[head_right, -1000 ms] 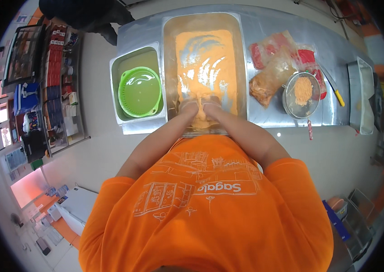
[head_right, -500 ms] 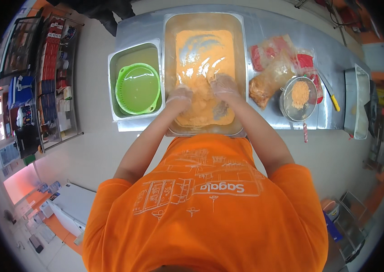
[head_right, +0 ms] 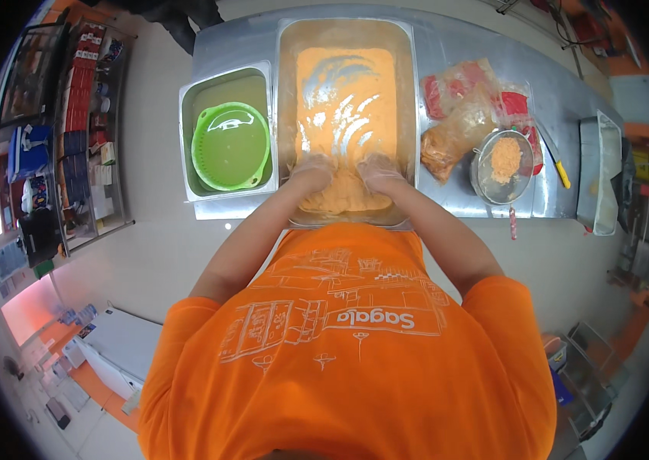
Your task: The person unpacks chicken from plastic bags into a tray of seasoned flour, coats the chicken in the flour by hand, dips it into a water container, coats it again in the flour, and carries a breaded piece toward the fryer station.
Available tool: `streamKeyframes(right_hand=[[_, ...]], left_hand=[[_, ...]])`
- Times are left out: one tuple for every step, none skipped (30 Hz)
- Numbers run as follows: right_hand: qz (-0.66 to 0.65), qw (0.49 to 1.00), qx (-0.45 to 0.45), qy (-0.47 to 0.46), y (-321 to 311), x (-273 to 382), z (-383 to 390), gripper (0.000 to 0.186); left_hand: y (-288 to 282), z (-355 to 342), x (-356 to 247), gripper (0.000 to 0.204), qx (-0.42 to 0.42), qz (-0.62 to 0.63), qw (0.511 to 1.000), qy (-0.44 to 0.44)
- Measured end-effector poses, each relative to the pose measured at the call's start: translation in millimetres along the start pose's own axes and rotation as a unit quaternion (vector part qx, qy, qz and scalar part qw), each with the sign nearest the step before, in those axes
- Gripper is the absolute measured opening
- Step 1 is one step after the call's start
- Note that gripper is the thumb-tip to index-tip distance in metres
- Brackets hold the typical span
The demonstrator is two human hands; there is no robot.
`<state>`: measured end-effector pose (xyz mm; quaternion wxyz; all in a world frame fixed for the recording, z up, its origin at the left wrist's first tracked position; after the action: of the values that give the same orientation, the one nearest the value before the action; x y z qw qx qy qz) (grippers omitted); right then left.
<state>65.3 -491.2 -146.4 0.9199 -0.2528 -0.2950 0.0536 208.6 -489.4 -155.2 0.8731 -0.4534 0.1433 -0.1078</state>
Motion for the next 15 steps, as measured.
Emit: streamKeyframes(right_hand=[[-0.043,0.999,-0.011,0.024,7,-8,-5,0.034],[-0.085,0.995,-0.023,0.047,14,-17,-10,0.033],[-0.085,0.995,-0.021,0.046,20,-15,-12,0.033],[-0.08,0.996,-0.025,-0.011,28,-4,-15,0.034],[-0.074,0.994,-0.03,-0.068,36,8,-17,0.035],[-0.079,0.994,-0.035,-0.064,53,2,-27,0.035],[-0.371,0.924,-0.095,0.008,71,-19,-43,0.039],[-0.625,0.764,-0.141,0.075,89,-31,-52,0.043],[-0.626,0.765,-0.137,0.073,81,-8,-49,0.043],[-0.61,0.756,-0.171,0.166,60,15,-31,0.047],[-0.587,0.741,-0.202,0.256,50,25,-15,0.052],[-0.586,0.744,-0.198,0.252,58,19,-25,0.052],[-0.71,0.656,-0.158,0.201,81,7,-53,0.053],[-0.817,0.546,-0.119,0.145,98,-7,-78,0.053],[-0.819,0.541,-0.123,0.144,108,-29,-89,0.053]], left_hand=[[10,6,3,0.03,0.034,0.061,0.995,-0.071],[15,11,-1,0.03,0.035,0.063,0.995,-0.071],[18,18,-5,0.03,0.046,0.08,0.994,-0.053],[20,24,-9,0.031,0.057,0.095,0.993,-0.035],[19,27,-13,0.031,0.058,0.094,0.993,-0.036],[1,32,-19,0.031,0.075,0.112,0.987,-0.081],[-9,37,-21,0.032,0.091,0.131,0.979,-0.128],[-6,37,-19,0.032,0.091,0.128,0.979,-0.129],[-1,33,-18,0.033,0.036,0.132,0.986,-0.098],[7,29,-16,0.034,-0.019,0.135,0.988,-0.069],[29,20,-9,0.034,-0.016,0.137,0.988,-0.076],[48,9,2,0.034,-0.042,0.189,0.976,-0.101],[55,4,9,0.033,-0.068,0.239,0.961,-0.122],[46,2,8,0.033,-0.068,0.236,0.962,-0.119],[32,-1,2,0.034,-0.061,0.18,0.977,-0.097]])
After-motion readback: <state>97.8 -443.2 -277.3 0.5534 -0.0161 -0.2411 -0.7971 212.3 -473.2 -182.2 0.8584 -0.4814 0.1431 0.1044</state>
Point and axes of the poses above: each hand's wrist, its own z-axis away from the middle knuckle, its own y-axis out of the palm, x = y × z, the point moved 7 cm from there along -z, towards the middle knuckle, and after that the axes turned 14 degrees about -z, right-handed, at the moved point
